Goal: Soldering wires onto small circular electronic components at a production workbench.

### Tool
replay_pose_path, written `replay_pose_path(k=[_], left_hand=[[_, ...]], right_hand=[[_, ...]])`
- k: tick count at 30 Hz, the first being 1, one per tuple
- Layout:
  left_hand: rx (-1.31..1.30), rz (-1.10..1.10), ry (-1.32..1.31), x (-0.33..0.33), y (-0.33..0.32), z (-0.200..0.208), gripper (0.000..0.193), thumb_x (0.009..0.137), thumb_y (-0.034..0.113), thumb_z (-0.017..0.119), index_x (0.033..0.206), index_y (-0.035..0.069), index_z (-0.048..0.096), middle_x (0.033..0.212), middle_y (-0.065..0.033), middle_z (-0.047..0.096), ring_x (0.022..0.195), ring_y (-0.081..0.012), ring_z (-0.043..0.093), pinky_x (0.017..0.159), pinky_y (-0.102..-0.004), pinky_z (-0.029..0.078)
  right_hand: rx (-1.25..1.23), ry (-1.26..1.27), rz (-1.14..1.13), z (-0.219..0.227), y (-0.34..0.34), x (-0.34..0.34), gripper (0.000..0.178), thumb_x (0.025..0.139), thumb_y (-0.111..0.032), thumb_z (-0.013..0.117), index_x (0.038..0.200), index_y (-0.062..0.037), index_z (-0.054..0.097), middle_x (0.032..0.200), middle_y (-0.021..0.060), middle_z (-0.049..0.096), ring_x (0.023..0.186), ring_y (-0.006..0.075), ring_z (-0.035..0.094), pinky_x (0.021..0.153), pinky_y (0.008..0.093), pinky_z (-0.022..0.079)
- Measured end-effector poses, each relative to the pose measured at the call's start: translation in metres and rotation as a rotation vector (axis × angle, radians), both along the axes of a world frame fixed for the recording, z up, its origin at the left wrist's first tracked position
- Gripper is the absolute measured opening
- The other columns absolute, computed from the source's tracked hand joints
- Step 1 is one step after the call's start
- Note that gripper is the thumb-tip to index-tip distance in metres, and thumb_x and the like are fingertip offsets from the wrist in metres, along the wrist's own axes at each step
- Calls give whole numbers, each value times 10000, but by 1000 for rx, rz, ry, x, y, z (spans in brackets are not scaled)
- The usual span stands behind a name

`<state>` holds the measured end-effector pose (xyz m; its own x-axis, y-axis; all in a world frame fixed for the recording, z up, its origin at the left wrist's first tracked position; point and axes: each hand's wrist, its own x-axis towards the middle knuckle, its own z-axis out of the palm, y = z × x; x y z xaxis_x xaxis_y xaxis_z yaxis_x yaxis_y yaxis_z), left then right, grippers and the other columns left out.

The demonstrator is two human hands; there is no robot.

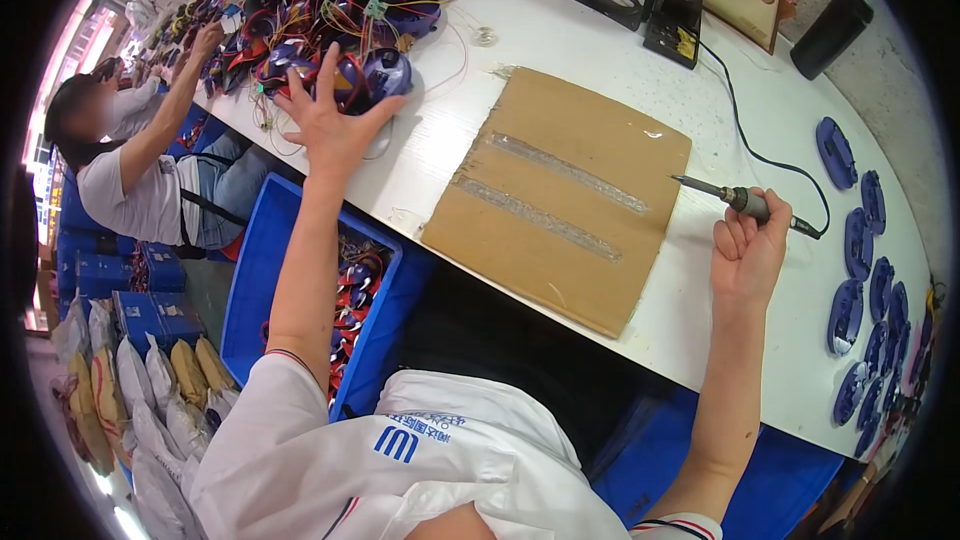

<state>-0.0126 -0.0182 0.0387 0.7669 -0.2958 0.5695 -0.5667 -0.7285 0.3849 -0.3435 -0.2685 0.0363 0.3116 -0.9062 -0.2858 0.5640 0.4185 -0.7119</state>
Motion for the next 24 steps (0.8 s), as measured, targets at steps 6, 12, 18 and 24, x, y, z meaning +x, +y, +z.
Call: replay_pose_path(k=[6,12,18,24], left_hand=[[-65,-12,50,43,-13,-11,914,501,543,818,1314,358,444,1461,-204,162,1283,-573,95,819,-802,249],[164,196,-203,72,-16,-27,883,613,679,680,1361,287,423,1329,-200,408,1201,-391,364,1000,-505,313],[-63,-453,-289,-15,-42,15,589,770,165,716,1285,30,464,1261,-144,516,1143,-294,491,984,-383,387],[112,-1591,580,-277,-222,5,585,734,107,704,1256,15,457,1190,-160,531,1078,-305,529,939,-373,415]], right_hand=[[7,5,13,-7,-2,-9,121,866,-168,556,872,-48,546,615,24,522,397,30,186,328,166,142],[28,44,2,-16,-1,4,130,877,-246,569,830,-125,580,635,-5,504,431,38,284,351,184,215],[11,-6,0,37,-10,14,161,804,-209,528,739,-62,532,549,2,416,416,48,195,367,207,153],[37,-233,109,95,-44,14,165,789,-181,481,673,-63,475,532,13,350,423,73,181,364,234,148]])
